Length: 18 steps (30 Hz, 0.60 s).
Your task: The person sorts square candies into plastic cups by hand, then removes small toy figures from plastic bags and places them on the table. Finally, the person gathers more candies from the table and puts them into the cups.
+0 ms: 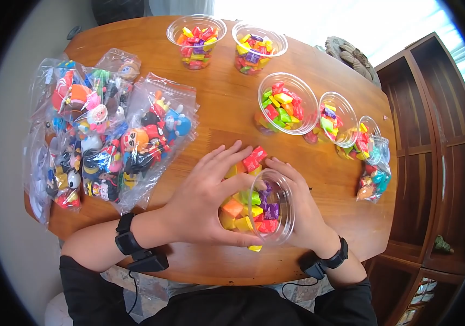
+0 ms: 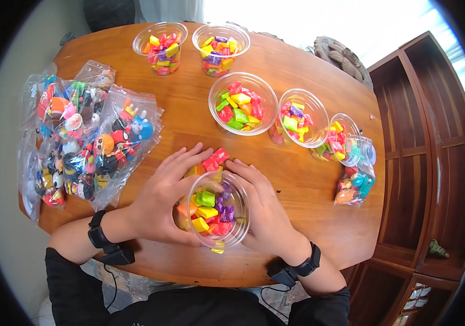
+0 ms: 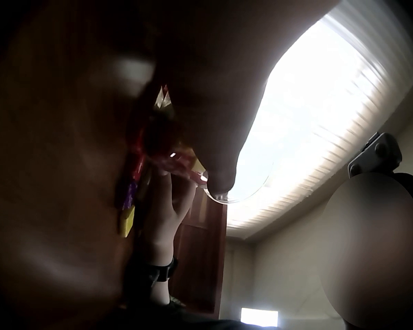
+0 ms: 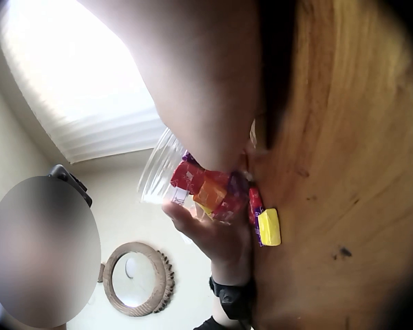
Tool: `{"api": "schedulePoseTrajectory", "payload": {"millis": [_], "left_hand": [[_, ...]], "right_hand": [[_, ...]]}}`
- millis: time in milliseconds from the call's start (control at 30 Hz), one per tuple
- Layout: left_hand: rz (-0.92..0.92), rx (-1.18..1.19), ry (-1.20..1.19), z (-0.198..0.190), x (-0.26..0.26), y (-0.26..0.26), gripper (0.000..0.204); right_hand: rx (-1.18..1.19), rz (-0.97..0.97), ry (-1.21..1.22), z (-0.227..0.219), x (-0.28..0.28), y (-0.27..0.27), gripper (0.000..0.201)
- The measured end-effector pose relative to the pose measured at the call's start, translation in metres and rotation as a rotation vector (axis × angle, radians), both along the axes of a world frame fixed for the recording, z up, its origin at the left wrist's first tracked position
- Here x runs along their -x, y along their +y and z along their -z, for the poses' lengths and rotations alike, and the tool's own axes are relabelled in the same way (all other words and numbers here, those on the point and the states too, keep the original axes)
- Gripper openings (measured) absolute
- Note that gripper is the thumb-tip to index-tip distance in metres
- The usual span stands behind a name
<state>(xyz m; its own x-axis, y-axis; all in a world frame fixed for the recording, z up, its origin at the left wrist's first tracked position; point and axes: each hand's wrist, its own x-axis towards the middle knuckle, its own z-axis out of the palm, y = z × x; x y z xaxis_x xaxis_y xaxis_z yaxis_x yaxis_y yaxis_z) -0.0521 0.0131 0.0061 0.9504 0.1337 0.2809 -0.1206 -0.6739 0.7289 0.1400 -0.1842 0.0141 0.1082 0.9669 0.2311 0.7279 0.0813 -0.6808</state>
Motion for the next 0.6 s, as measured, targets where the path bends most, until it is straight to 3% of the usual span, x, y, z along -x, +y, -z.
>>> {"api": "schedulePoseTrajectory", "payload": {"millis": [67, 200, 267, 367, 433, 600], "left_hand": [[0.029, 0.008, -0.017, -0.0004, -0.0004, -0.0003, 0.102], [0.114, 0.071, -0.05, -0.0033, -0.0005, -0.0029, 0.095], [0.124, 0.103, -0.048, -0.0042, 0.0, -0.0038, 0.094], [0.128, 0.118, -0.034, -0.006, 0.001, -0.0042, 0.094], [0.116, 0.173, -0.038, -0.0093, -0.0005, -0.0049, 0.08], [0.153, 0.326, -0.1, -0.0028, -0.0013, -0.0053, 0.085]], "right_hand": [[0.028, -0.052, -0.118, -0.0002, -0.0026, 0.0017, 0.091], [0.046, -0.071, -0.127, 0.0018, -0.0032, -0.0012, 0.099], [0.037, 0.006, 0.026, 0.0011, 0.0016, -0.0019, 0.103], [0.065, -0.019, -0.046, -0.0047, 0.0004, -0.0005, 0.105], [0.069, -0.037, -0.056, -0.003, -0.002, -0.0016, 0.104], [0.08, -0.083, -0.099, -0.0043, -0.0035, -0.0013, 0.096]]}}
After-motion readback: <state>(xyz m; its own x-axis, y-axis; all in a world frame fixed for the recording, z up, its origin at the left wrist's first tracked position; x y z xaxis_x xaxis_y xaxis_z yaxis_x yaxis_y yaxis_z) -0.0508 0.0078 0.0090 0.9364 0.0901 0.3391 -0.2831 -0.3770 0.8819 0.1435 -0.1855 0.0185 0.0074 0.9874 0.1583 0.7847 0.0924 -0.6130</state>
